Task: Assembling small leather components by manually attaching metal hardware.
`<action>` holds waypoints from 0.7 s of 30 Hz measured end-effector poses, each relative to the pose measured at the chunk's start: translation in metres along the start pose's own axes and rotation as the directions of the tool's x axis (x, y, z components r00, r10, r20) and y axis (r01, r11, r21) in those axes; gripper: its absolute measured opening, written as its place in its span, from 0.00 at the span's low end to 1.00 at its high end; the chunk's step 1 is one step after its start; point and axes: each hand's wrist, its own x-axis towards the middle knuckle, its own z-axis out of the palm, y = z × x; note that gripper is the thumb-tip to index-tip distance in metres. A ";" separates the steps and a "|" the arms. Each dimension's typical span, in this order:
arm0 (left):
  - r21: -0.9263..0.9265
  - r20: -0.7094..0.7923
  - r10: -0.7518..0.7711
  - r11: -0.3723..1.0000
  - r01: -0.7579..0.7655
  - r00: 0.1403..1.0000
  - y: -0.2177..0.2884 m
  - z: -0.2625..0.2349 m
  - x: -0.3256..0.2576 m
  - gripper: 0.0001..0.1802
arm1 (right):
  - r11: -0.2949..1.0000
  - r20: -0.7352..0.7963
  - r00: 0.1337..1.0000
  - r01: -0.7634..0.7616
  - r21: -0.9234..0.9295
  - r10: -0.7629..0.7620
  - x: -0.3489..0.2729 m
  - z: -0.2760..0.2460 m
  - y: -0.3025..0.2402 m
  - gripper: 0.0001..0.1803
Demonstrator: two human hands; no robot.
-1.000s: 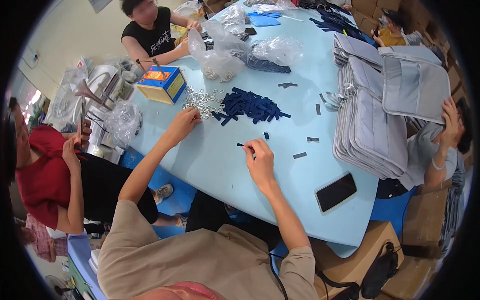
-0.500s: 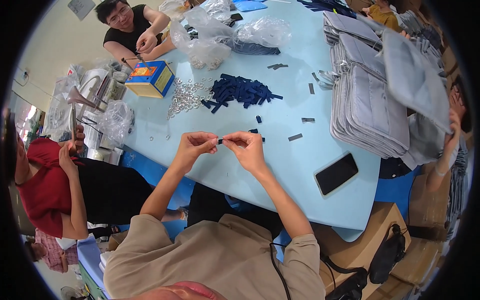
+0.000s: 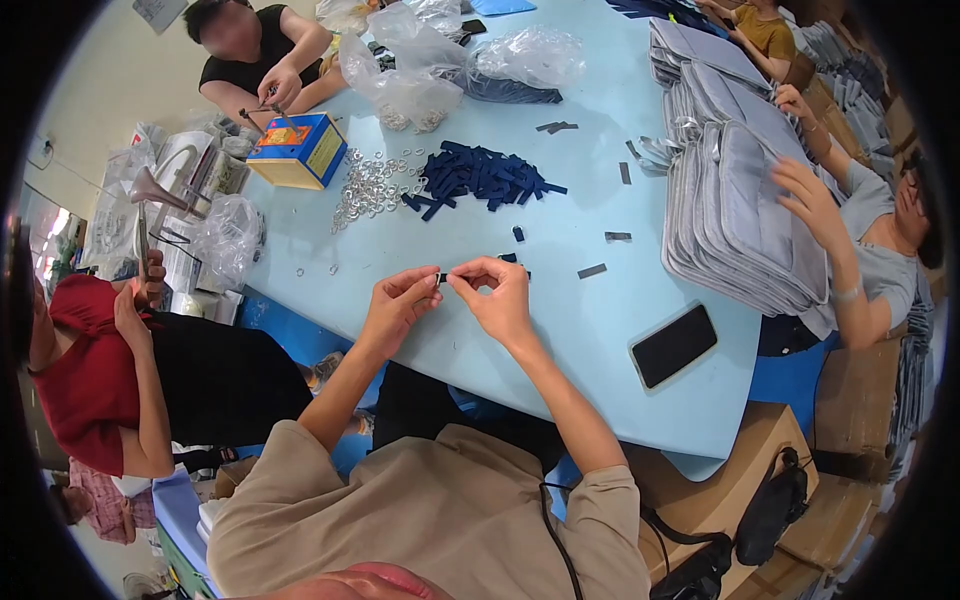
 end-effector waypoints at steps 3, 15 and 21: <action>-0.209 0.002 -0.063 0.976 0.062 0.998 -0.007 -0.009 0.001 0.16 | 0.997 0.036 0.999 -0.018 0.077 0.015 0.000 0.006 -0.004 0.03; -0.270 0.163 -0.088 0.954 0.130 0.983 -0.009 -0.006 -0.002 0.17 | 0.931 0.130 0.970 -0.233 0.280 0.204 -0.003 0.002 -0.009 0.06; -0.120 0.128 0.086 0.990 -0.071 0.988 -0.014 0.008 -0.002 0.14 | 0.961 0.071 0.992 -0.117 0.249 0.102 -0.004 0.001 -0.007 0.09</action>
